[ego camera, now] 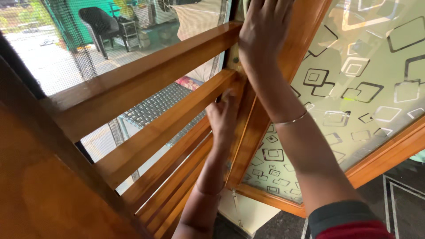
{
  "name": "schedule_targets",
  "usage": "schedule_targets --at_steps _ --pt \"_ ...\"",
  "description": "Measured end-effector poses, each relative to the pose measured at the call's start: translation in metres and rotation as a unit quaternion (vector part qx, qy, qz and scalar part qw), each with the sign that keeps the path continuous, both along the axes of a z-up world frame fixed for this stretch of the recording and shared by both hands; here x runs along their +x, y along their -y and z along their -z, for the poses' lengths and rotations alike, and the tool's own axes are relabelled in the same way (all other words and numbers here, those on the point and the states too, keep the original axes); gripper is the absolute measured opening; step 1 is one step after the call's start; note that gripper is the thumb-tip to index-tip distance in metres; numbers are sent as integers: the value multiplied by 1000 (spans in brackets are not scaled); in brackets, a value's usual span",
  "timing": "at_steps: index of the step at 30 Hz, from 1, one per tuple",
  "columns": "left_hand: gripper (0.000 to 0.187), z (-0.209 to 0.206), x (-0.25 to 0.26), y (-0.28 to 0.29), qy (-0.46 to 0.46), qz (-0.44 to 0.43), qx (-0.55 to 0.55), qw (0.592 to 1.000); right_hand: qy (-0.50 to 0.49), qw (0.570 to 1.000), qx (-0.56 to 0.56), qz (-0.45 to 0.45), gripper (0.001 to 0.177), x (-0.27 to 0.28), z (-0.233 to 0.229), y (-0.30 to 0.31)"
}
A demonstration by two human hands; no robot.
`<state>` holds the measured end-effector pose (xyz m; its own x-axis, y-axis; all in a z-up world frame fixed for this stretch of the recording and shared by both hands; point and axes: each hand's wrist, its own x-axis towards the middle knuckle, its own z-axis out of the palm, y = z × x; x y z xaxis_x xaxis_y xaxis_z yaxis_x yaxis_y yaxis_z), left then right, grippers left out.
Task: The person cleans the wooden frame and glass panels of a door with a cloth, wiping the slats and the decorative glass surface.
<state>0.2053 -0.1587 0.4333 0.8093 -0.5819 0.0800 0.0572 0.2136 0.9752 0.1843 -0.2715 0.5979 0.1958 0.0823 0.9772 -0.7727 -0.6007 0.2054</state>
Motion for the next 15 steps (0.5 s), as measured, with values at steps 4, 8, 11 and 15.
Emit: schedule_targets --at_steps 4,8,11,15 --pt "65 -5 22 -20 -52 88 -287 952 12 997 -3 77 53 14 57 -20" --pt "65 -8 28 -31 6 66 -345 936 3 994 36 107 45 12 106 -22" --pt "59 -5 32 -28 28 49 -357 932 -35 989 104 95 50 4 146 -48" --pt "48 0 34 -17 48 27 -388 920 -57 986 141 67 40 -6 165 -64"
